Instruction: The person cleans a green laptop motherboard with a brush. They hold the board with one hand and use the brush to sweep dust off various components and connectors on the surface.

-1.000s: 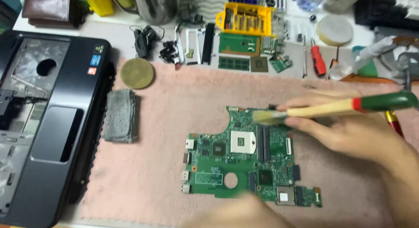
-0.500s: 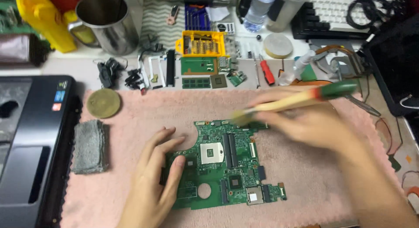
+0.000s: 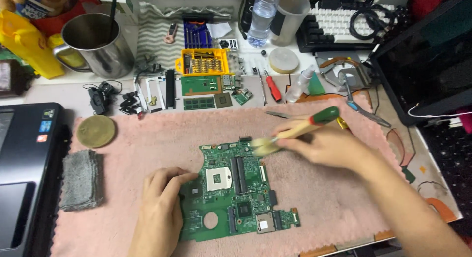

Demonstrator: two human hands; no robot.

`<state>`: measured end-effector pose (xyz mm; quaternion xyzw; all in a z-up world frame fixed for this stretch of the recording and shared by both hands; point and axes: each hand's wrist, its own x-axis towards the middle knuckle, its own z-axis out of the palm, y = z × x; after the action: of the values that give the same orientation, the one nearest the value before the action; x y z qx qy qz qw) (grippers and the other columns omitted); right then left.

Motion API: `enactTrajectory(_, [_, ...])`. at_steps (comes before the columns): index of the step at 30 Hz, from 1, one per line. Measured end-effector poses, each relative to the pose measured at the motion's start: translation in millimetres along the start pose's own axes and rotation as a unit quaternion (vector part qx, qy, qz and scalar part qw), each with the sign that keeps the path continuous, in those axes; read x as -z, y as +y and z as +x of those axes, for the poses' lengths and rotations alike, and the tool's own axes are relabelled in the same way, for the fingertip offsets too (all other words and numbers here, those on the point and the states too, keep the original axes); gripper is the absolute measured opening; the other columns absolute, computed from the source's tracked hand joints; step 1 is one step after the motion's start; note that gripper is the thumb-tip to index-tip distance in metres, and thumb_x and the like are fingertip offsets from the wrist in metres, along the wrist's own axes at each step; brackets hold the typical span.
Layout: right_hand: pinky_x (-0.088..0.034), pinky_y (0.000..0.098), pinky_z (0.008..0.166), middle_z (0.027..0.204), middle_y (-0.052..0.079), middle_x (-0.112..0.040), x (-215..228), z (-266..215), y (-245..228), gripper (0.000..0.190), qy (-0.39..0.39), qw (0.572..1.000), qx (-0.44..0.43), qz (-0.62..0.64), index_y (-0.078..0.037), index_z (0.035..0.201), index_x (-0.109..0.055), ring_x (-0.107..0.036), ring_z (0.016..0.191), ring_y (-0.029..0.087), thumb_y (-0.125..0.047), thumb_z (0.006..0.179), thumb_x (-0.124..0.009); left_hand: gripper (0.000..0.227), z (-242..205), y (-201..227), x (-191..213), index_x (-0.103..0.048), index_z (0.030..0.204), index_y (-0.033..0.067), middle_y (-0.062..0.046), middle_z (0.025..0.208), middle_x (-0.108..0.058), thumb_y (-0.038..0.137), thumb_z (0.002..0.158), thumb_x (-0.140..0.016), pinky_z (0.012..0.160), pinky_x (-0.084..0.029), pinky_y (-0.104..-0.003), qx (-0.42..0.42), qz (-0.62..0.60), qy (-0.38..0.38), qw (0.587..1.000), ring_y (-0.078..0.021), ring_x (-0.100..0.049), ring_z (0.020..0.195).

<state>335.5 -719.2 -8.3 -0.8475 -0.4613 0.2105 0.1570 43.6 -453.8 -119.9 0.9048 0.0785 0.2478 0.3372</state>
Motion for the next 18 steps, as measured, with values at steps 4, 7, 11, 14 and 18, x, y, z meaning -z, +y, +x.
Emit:
enactTrajectory(4, [-0.062, 0.0356, 0.106, 0.133, -0.009, -0.091, 26, -21, 2, 0.036, 0.07, 0.995, -0.065, -0.013, -0.028, 0.127, -0.09, -0.083, 0.124, 0.016, -0.047, 0.102, -0.071, 0.042, -1, 0, -3, -0.076, 0.134, 0.0131, -0.01, 0.131, -0.072, -0.004, 0.108, -0.048, 0.111, -0.051, -0.046, -0.007, 0.009, 0.003, 1.0, -0.0344, -0.062, 0.121])
enactTrajectory(7, [-0.061, 0.036, 0.109, 0.139, -0.004, -0.089, 24, -10, -27, 0.032, 0.115, 0.993, -0.011, 0.038, -0.024, 0.125, -0.091, -0.082, 0.129, 0.019, -0.039, 0.101, -0.076, 0.036, 1, 4, 1, -0.077, 0.132, 0.011, -0.01, 0.129, -0.072, 0.003, 0.112, -0.048, 0.112, -0.05, -0.046, -0.004, -0.001, 0.005, 1.0, -0.0333, -0.063, 0.123])
enactTrajectory(11, [-0.067, 0.0369, 0.103, 0.127, 0.001, -0.089, 2, 31, -82, 0.025, 0.124, 0.971, 0.174, 0.104, -0.016, 0.127, -0.085, -0.085, 0.114, 0.021, -0.028, 0.107, -0.074, 0.037, 5, 14, 9, -0.076, 0.13, 0.0073, -0.012, 0.128, -0.071, -0.006, 0.107, -0.05, 0.11, -0.052, -0.047, -0.013, -0.027, 0.009, 0.999, -0.0342, -0.063, 0.123])
enactTrajectory(14, [-0.061, 0.0372, 0.103, 0.125, -0.002, -0.089, -16, 58, -114, 0.023, 0.095, 0.968, 0.218, 0.081, -0.016, 0.124, -0.084, -0.083, 0.115, 0.022, -0.028, 0.11, -0.07, 0.029, 5, 11, 5, -0.08, 0.125, 0.0047, -0.012, 0.126, -0.072, -0.001, 0.111, -0.054, 0.108, -0.056, -0.047, -0.033, -0.021, 0.023, 0.999, -0.0357, -0.063, 0.121])
enactTrajectory(18, [-0.058, 0.0358, 0.11, 0.126, 0.0, -0.088, -40, 70, -92, 0.028, 0.067, 0.969, 0.222, 0.088, -0.012, 0.125, -0.082, -0.082, 0.12, 0.021, -0.032, 0.112, -0.068, 0.025, 5, 13, 6, -0.08, 0.127, 0.006, -0.013, 0.126, -0.07, 0.001, 0.109, -0.063, 0.104, -0.056, -0.048, -0.029, -0.003, 0.022, 0.999, -0.036, -0.063, 0.12])
